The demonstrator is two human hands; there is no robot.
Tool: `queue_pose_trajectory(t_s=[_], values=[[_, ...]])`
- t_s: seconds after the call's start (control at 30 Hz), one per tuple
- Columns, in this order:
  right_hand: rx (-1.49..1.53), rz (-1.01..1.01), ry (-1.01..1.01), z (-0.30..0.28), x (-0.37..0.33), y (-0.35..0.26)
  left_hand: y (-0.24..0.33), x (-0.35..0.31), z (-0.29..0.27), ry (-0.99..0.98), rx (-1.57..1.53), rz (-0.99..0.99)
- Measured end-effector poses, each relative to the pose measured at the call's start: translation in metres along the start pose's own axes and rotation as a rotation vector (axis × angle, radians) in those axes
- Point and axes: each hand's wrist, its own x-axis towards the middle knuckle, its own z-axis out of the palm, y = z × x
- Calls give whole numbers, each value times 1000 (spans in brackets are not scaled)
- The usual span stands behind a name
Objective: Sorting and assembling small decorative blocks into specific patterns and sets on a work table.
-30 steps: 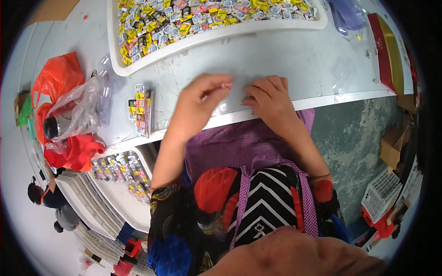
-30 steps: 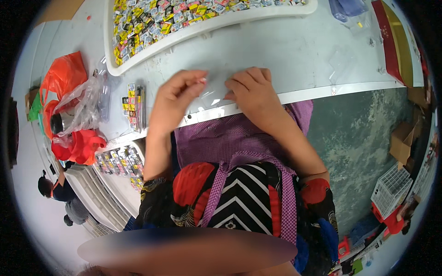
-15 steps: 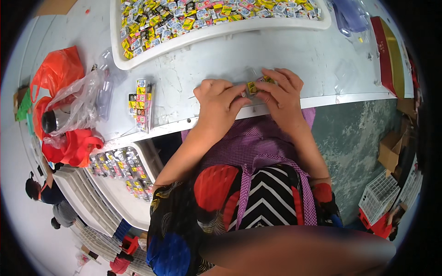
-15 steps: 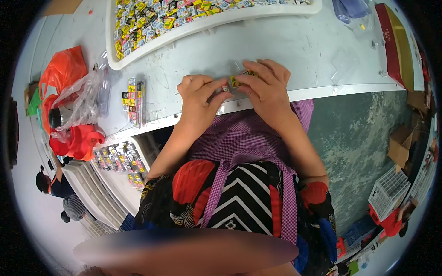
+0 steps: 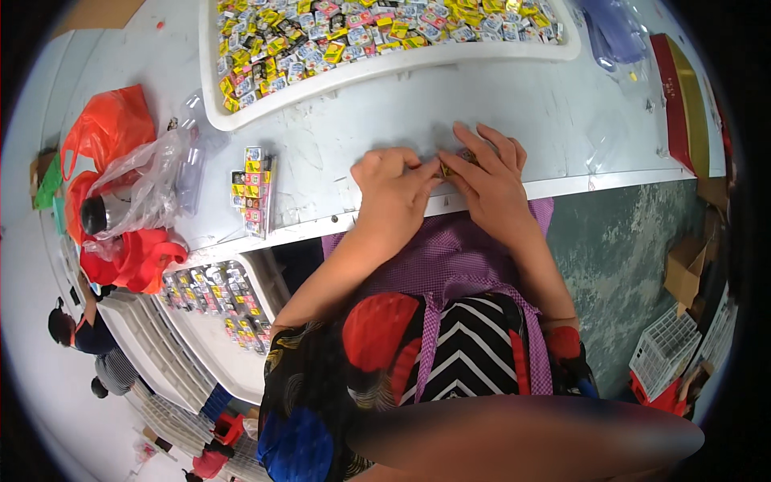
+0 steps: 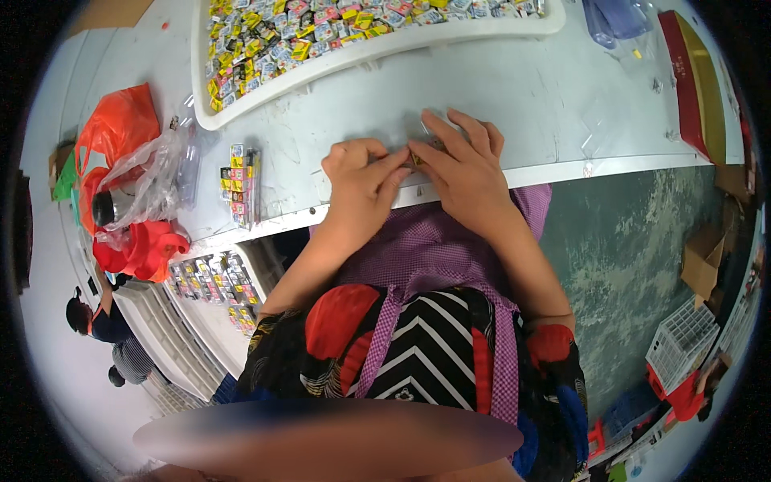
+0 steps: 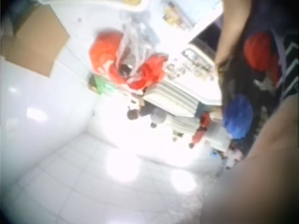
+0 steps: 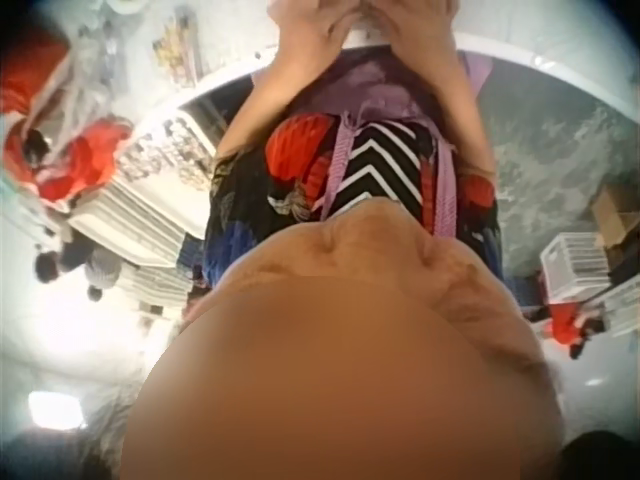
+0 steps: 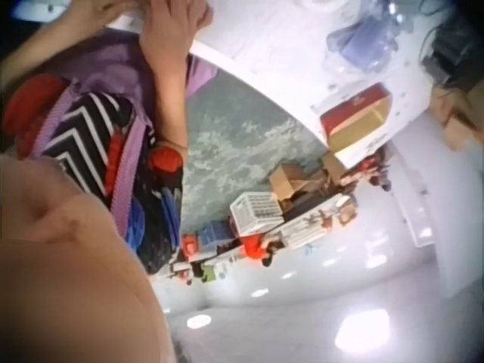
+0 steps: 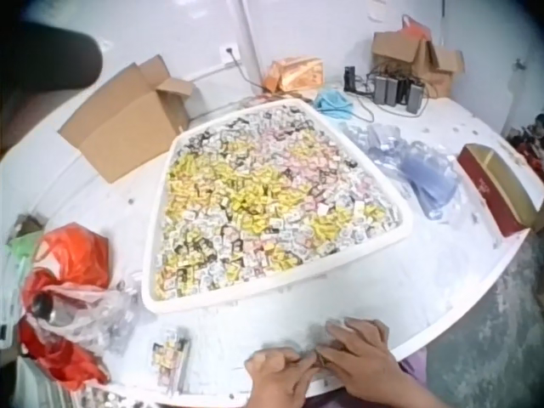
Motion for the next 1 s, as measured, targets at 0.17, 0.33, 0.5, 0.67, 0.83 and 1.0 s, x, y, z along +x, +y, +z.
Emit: queue_pose_trajectory(t_s=[0.17,0.33,0.5,0.67,0.83,1.0], values=[[50,10,-36,-2,0,4,-3,5,-10,-24,-58,35],[113,32,3,-4,-2,7,-42,54,-49,157,168,178],[70,-31,212,-28,29,21,-93,115,-90,326,516,126],[-16,-104,559,-68,131,34,-95,139,-90,79,538,-5],[-139,57,327,-58,209,65,-84,142,-84,49,443,-39],[-306,-63,205,-29,237,111,-84,143,-86,44,183,-7]])
